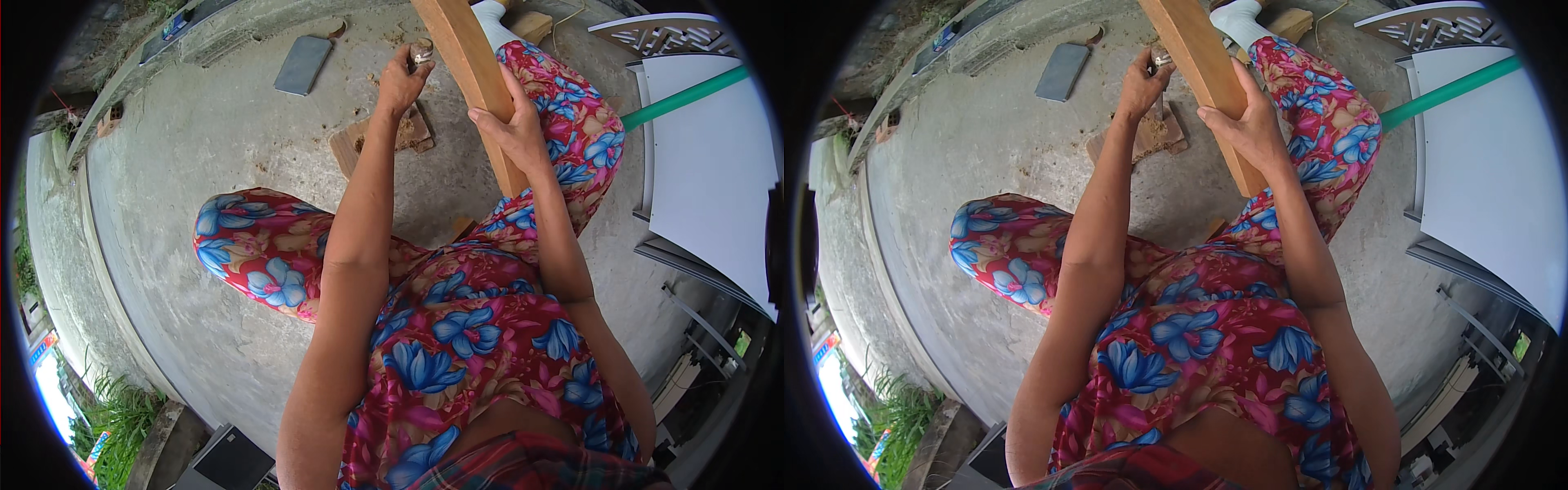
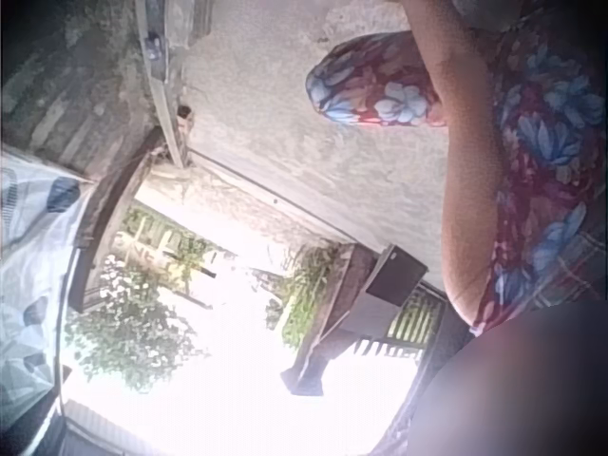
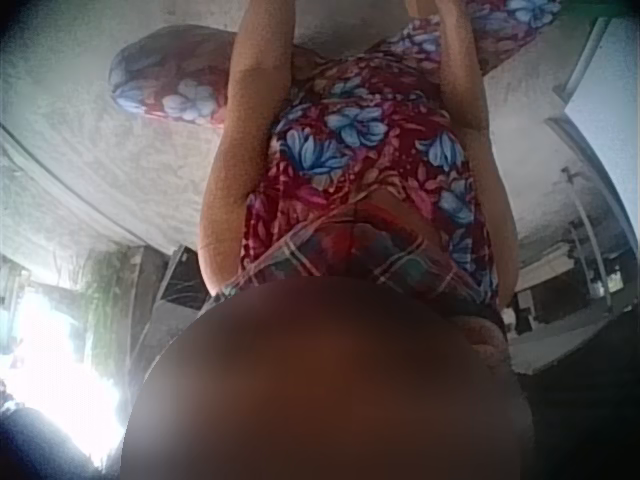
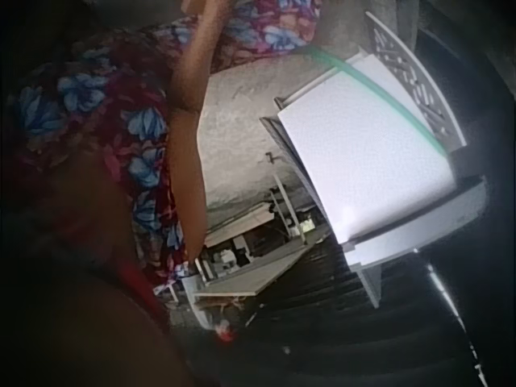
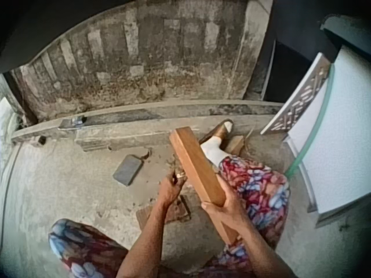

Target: The person carves a wooden block using a chisel and a hammer.

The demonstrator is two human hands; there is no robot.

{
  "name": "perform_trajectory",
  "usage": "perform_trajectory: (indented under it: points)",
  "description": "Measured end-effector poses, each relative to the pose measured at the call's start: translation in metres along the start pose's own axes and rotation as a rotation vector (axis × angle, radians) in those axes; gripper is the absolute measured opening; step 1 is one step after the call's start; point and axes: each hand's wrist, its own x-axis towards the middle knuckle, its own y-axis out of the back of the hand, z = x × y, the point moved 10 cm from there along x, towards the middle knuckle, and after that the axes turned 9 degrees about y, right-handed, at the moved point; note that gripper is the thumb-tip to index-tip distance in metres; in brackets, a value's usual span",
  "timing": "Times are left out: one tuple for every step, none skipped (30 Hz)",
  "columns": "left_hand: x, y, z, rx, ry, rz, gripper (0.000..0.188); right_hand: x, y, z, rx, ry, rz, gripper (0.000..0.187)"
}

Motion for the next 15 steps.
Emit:
perform_trajectory:
  points:
    - [-0.001, 0.003, 0.002, -0.014, -0.039, 0.037, 0.031, 0.000, -0.001, -0.001, 0.007, 0.004, -0.003, 0.079]
    - [0.001, 0.004, 0.000, -0.014, -0.039, 0.038, 0.031, 0.001, -0.002, -0.002, 0.014, 0.007, -0.006, 0.080]
    - [0.002, 0.002, -0.002, 0.031, -0.001, 0.012, 0.037, 0.001, -0.001, -0.002, 0.013, 0.006, -0.005, 0.080]
    - [0.002, -0.001, -0.004, 0.076, 0.036, -0.014, 0.043, 0.001, -0.002, -0.002, 0.012, -0.003, -0.014, 0.080]
    - [0.002, -0.001, -0.003, 0.075, 0.036, -0.015, 0.043, 0.001, -0.002, -0.002, 0.012, -0.012, -0.023, 0.080]
    - [0.001, -0.001, -0.001, 0.078, 0.030, -0.005, 0.042, 0.001, -0.003, 0.000, 0.012, -0.013, -0.022, 0.080]
    - [0.000, 0.000, 0.002, 0.082, 0.023, 0.005, 0.042, 0.002, -0.002, 0.001, 0.005, 0.008, -0.014, 0.081]
    - [-0.001, 0.000, 0.003, 0.082, 0.023, 0.004, 0.042, 0.003, -0.002, 0.001, -0.002, 0.028, -0.006, 0.081]
    - [-0.002, -0.001, 0.003, 0.077, 0.036, 0.001, 0.041, 0.004, -0.002, 0.001, -0.002, 0.027, -0.006, 0.081]
    - [-0.003, -0.001, 0.003, 0.073, 0.049, -0.002, 0.040, 0.006, -0.002, 0.000, -0.024, 0.033, -0.005, 0.082]
    - [-0.003, -0.001, 0.004, 0.073, 0.049, -0.004, 0.040, 0.007, -0.003, -0.001, -0.047, 0.039, -0.003, 0.083]
    - [-0.001, -0.003, 0.001, 0.075, 0.047, -0.003, 0.040, 0.009, -0.005, 0.002, -0.048, 0.038, -0.001, 0.083]
    - [0.001, -0.004, -0.001, 0.078, 0.044, -0.002, 0.039, 0.010, -0.008, 0.005, -0.092, 0.050, -0.014, 0.083]
    - [0.004, -0.008, -0.005, 0.078, 0.043, -0.005, 0.039, 0.010, -0.010, 0.007, -0.136, 0.061, -0.027, 0.084]
    - [0.008, -0.004, -0.013, -0.027, -0.041, 0.044, 0.038, 0.013, -0.015, 0.002, -0.130, 0.065, -0.033, 0.084]
